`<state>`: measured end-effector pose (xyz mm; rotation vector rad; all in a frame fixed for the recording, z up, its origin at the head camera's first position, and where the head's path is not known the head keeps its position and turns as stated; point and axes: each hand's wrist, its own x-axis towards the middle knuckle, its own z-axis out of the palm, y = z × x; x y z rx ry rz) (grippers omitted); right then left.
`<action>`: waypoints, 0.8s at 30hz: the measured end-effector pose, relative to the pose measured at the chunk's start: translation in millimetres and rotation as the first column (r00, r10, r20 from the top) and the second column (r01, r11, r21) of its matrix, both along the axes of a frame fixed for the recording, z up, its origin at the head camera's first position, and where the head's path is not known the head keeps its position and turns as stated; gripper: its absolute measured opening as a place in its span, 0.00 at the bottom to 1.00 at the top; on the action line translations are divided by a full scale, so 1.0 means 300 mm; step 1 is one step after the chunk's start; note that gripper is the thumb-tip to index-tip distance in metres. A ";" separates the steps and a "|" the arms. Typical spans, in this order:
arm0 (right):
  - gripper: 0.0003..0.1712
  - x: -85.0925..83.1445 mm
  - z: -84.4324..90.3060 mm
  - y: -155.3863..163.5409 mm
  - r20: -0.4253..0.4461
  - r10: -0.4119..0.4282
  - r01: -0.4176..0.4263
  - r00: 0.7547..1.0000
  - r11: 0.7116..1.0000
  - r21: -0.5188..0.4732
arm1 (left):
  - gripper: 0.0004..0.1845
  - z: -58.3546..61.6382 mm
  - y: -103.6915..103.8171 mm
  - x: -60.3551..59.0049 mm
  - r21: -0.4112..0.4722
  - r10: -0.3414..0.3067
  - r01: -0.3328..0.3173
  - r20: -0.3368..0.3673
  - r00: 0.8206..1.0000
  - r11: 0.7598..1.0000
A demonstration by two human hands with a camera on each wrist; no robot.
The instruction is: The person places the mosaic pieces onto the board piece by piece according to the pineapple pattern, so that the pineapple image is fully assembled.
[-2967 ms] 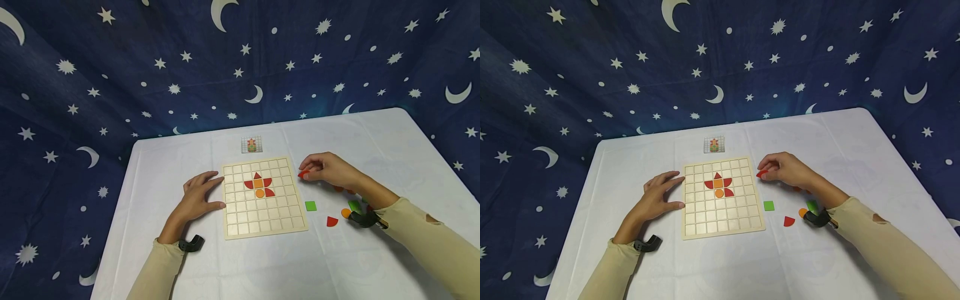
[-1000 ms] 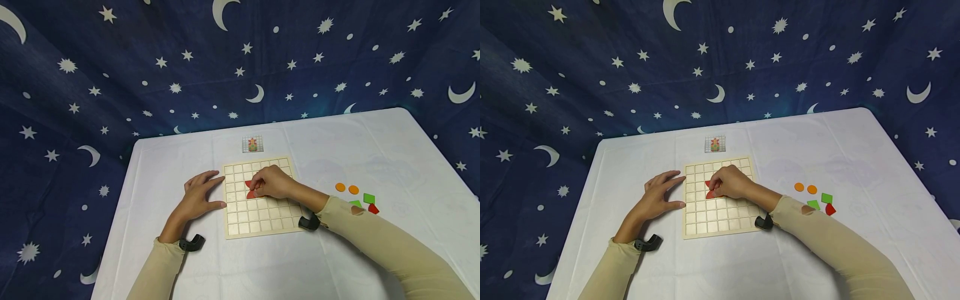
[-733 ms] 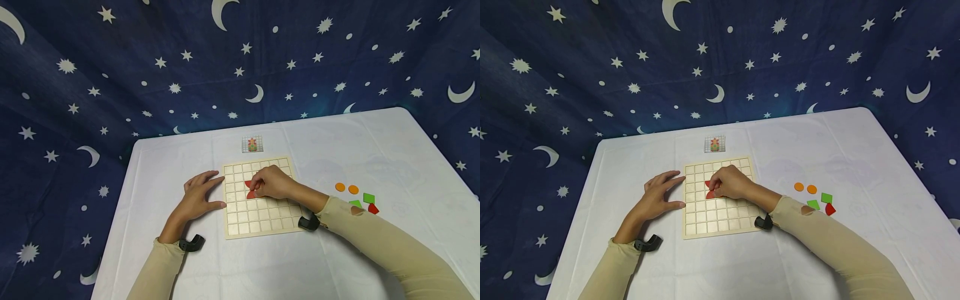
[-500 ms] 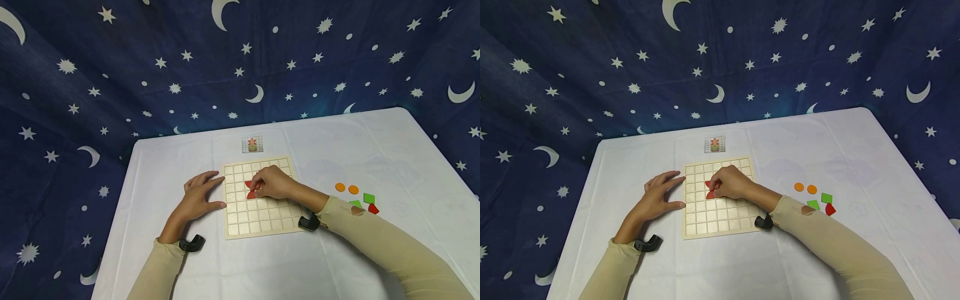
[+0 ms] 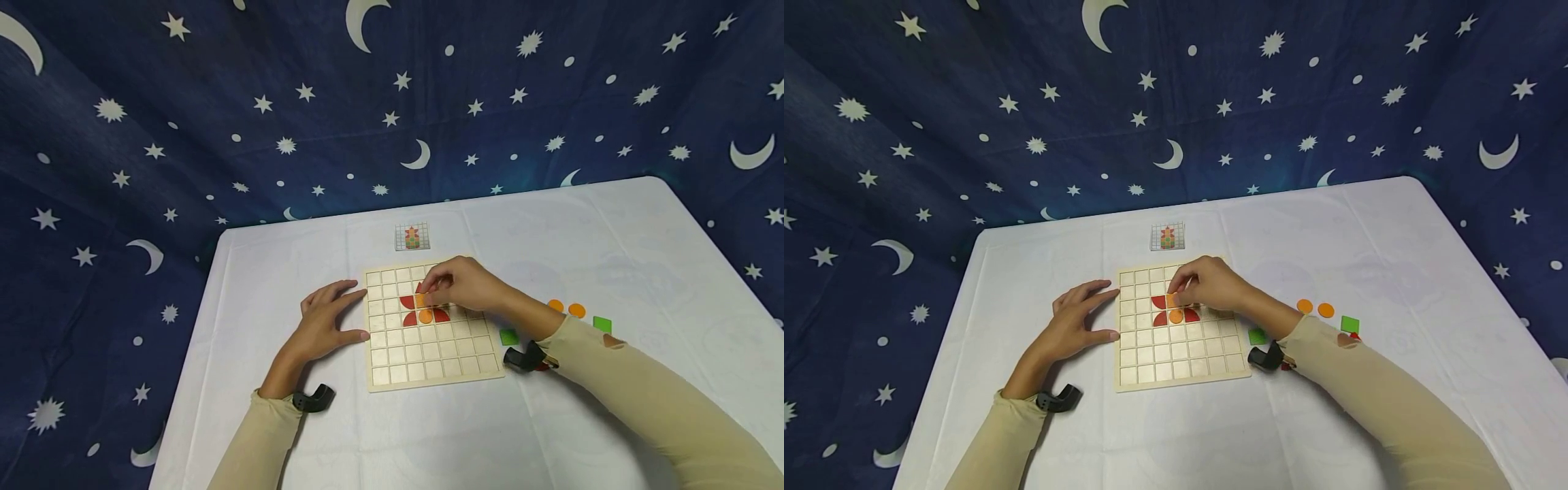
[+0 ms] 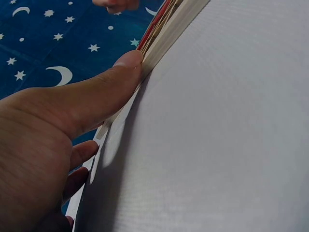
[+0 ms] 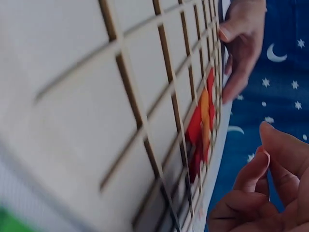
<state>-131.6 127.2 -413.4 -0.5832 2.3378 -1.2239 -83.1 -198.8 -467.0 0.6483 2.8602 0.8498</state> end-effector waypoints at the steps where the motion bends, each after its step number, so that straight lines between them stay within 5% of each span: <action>1: 0.06 -0.003 0.009 0.015 0.000 -0.016 0.016 1.000 1.000 0.000 | 0.45 0.000 0.000 0.000 -0.002 0.001 -0.001 0.001 1.000 1.000; 9: 0.08 -0.004 0.069 0.158 -0.019 -0.136 0.137 0.990 0.988 0.073 | 0.45 0.001 0.000 0.002 0.001 -0.002 0.002 -0.007 1.000 1.000; 24: 0.08 0.066 0.085 0.386 -0.018 -0.154 0.154 0.988 0.961 0.228 | 0.45 0.001 0.001 0.002 0.001 -0.006 0.006 -0.011 1.000 1.000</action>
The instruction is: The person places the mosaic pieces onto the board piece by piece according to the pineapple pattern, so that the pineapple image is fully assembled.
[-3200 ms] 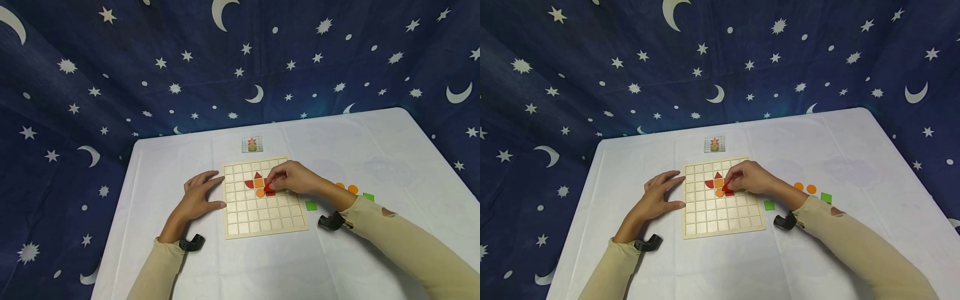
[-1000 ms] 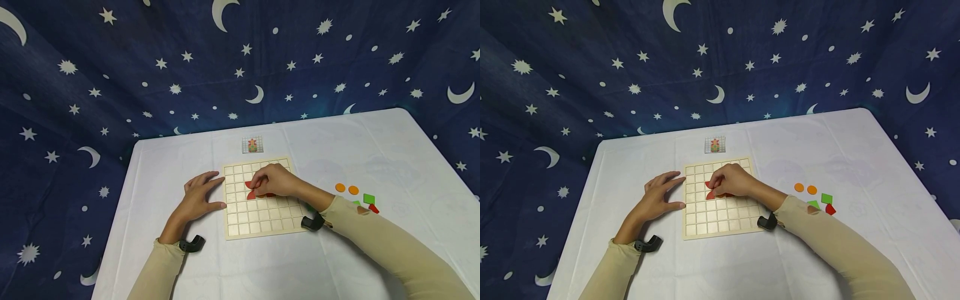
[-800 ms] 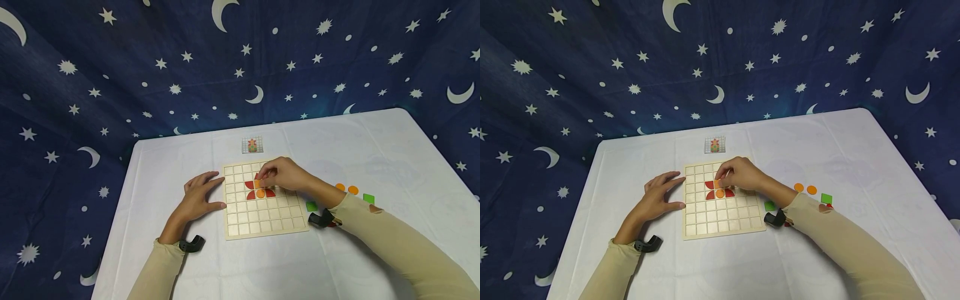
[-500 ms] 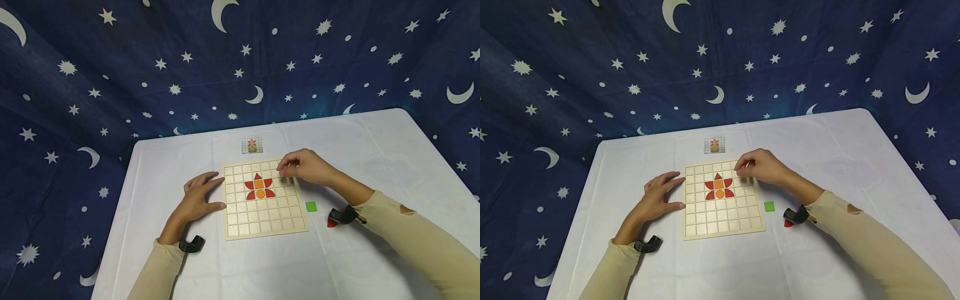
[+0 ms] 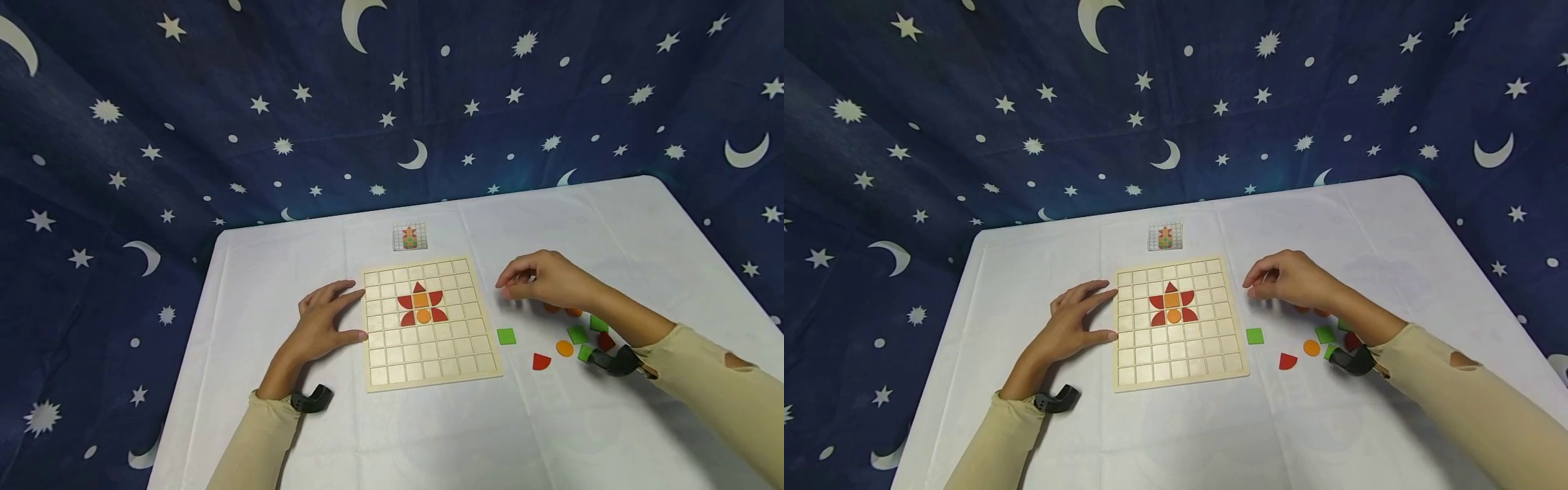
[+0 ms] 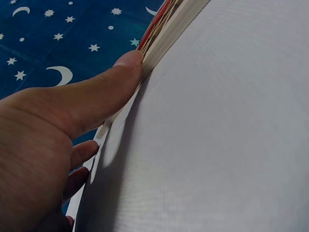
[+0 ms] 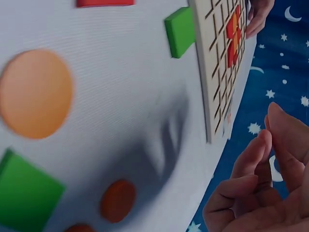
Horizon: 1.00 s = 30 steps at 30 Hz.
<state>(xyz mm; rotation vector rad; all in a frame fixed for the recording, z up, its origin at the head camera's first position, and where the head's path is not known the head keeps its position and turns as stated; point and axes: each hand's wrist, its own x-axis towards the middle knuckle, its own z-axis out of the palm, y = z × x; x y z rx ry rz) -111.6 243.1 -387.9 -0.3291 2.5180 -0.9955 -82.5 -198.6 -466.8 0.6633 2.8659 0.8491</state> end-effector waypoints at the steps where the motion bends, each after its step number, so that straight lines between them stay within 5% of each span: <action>1: 0.08 0.004 -0.004 0.009 -0.007 0.006 -0.006 1.000 1.000 -0.002 | 0.45 0.000 -0.001 0.000 -0.001 0.001 -0.001 0.002 1.000 1.000; 11: 0.13 0.057 -0.093 0.041 -0.072 0.150 -0.150 0.986 0.989 0.006 | 0.45 -0.001 -0.002 -0.004 -0.003 -0.002 0.002 -0.003 1.000 1.000; 19: 0.17 0.093 -0.135 0.028 -0.145 0.304 -0.303 0.942 0.953 0.027 | 0.45 -0.004 -0.003 -0.004 0.000 -0.003 0.003 -0.008 1.000 1.000; 30: 0.15 0.088 -0.130 0.013 -0.146 0.311 -0.297 0.939 0.949 0.109 | 0.45 -0.005 -0.002 -0.001 0.003 -0.001 0.001 -0.006 1.000 1.000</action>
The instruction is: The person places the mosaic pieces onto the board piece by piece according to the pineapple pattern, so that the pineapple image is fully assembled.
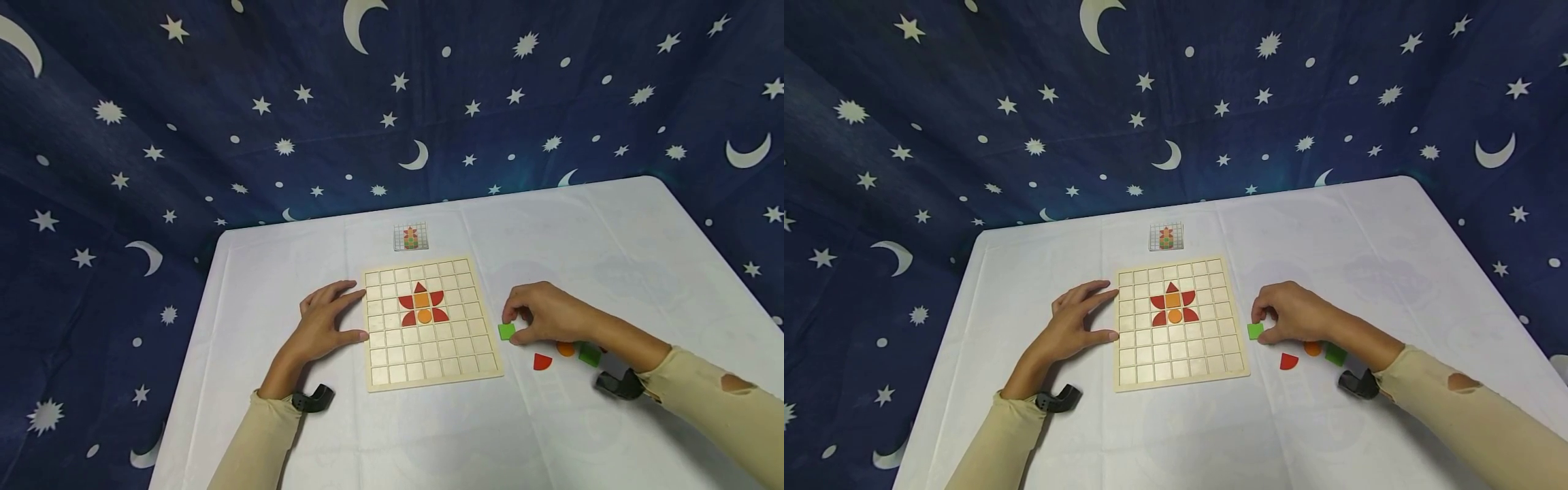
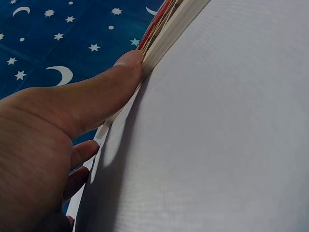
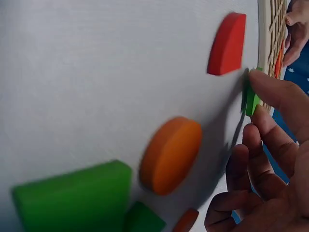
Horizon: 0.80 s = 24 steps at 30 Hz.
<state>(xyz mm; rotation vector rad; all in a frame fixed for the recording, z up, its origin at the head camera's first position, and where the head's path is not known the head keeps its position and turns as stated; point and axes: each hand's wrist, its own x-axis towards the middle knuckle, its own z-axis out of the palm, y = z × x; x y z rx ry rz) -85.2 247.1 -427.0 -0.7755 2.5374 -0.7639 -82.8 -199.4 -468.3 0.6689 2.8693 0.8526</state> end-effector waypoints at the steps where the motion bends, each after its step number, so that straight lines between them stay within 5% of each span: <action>1: 0.14 -0.003 0.004 -0.003 -0.006 -0.007 0.007 1.000 1.000 0.005 | 0.45 0.001 0.000 0.001 0.002 0.000 0.000 0.001 1.000 1.000; 10: 0.15 -0.036 0.030 -0.062 -0.052 -0.040 0.038 0.998 0.999 -0.036 | 0.45 0.002 0.001 0.001 0.005 -0.001 0.001 0.000 1.000 1.000; 24: 0.13 -0.047 0.019 -0.294 -0.057 0.089 -0.096 0.994 0.985 -0.142 | 0.45 -0.001 -0.002 -0.001 0.003 -0.004 0.004 -0.002 1.000 1.000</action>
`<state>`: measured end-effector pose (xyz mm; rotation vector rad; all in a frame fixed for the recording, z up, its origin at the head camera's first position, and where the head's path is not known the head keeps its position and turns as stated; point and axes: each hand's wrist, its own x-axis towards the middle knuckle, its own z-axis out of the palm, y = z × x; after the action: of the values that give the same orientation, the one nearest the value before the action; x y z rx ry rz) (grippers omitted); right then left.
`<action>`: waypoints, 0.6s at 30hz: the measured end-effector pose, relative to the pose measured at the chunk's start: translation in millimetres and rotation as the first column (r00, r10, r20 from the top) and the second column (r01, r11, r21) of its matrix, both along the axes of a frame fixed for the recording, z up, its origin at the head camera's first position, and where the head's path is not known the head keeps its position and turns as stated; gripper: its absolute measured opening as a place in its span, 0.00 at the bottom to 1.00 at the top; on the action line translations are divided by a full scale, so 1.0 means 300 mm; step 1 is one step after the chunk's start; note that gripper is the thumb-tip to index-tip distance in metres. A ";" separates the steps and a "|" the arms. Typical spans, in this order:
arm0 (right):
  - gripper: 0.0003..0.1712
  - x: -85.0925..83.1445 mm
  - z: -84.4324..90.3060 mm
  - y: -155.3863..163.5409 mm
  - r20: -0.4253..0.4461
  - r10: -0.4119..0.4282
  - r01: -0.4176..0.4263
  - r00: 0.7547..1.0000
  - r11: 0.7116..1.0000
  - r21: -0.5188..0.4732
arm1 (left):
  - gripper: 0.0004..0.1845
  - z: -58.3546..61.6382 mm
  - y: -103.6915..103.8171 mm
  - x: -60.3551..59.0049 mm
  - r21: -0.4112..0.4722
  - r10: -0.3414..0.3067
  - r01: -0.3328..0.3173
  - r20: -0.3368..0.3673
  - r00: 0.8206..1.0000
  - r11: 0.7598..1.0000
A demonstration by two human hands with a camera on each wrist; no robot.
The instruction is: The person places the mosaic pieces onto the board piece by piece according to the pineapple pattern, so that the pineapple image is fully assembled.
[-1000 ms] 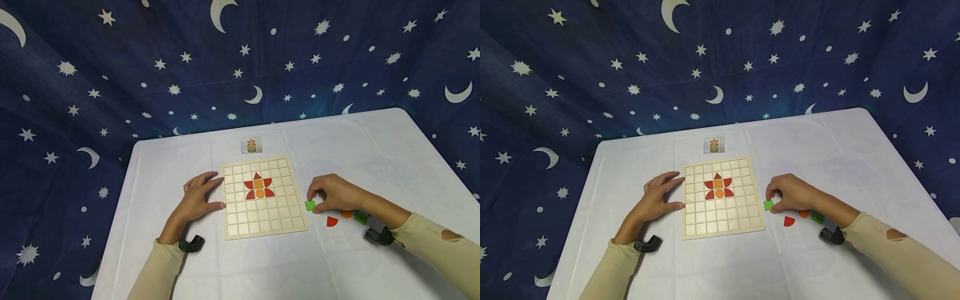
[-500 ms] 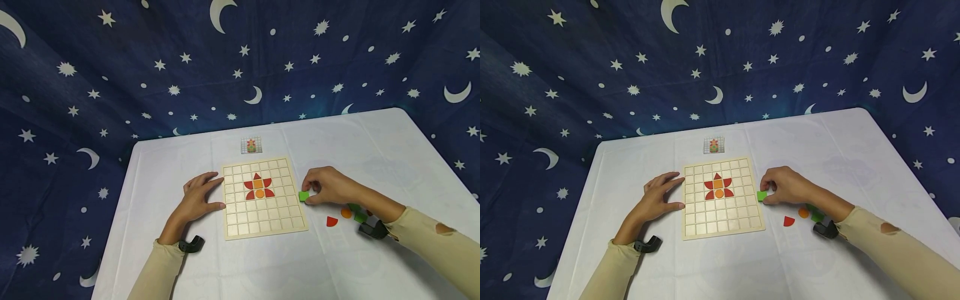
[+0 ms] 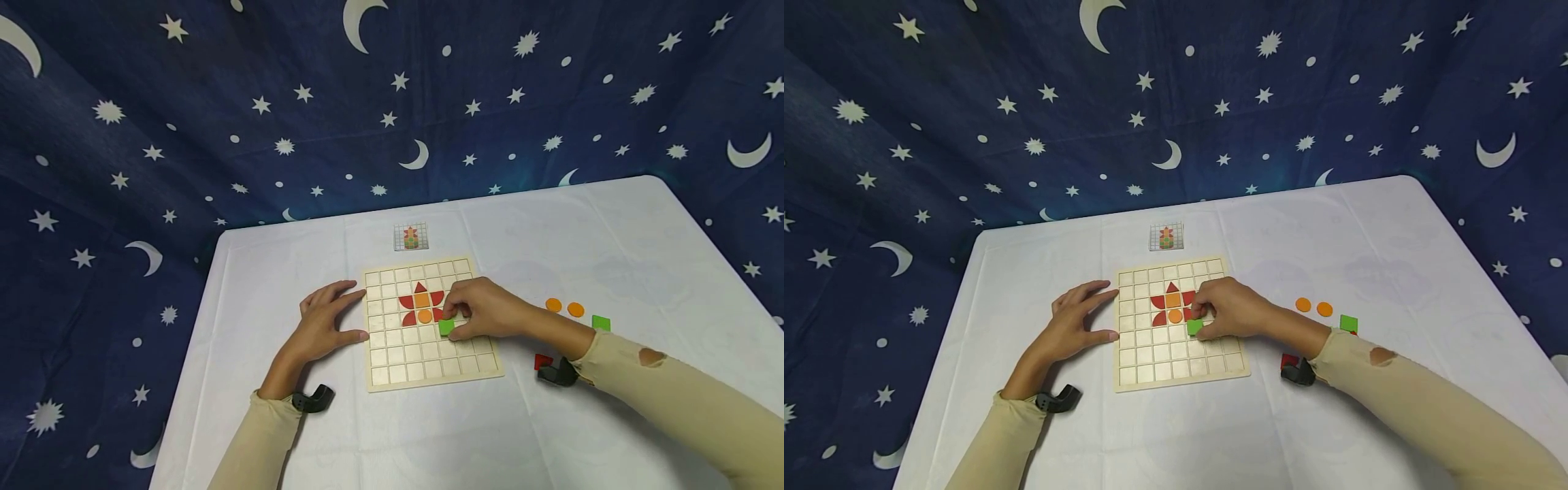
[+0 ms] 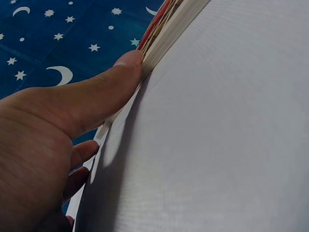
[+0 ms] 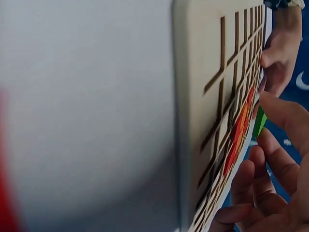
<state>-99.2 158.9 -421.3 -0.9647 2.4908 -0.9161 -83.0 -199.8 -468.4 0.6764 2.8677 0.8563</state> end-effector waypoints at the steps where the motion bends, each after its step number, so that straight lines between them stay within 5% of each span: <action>1: 0.13 0.002 0.000 -0.015 -0.006 0.009 -0.009 1.000 1.000 -0.002 | 0.45 -0.001 0.000 0.000 0.000 -0.001 0.001 -0.001 1.000 1.000; 18: 0.14 0.006 -0.021 -0.119 -0.048 0.019 -0.016 0.999 0.998 0.063 | 0.45 -0.002 -0.001 -0.003 0.002 -0.005 0.006 -0.008 1.000 1.000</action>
<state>-97.4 123.1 -427.5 -0.9976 2.5314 -0.8132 -83.7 -200.1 -468.9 0.6891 2.8710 0.8576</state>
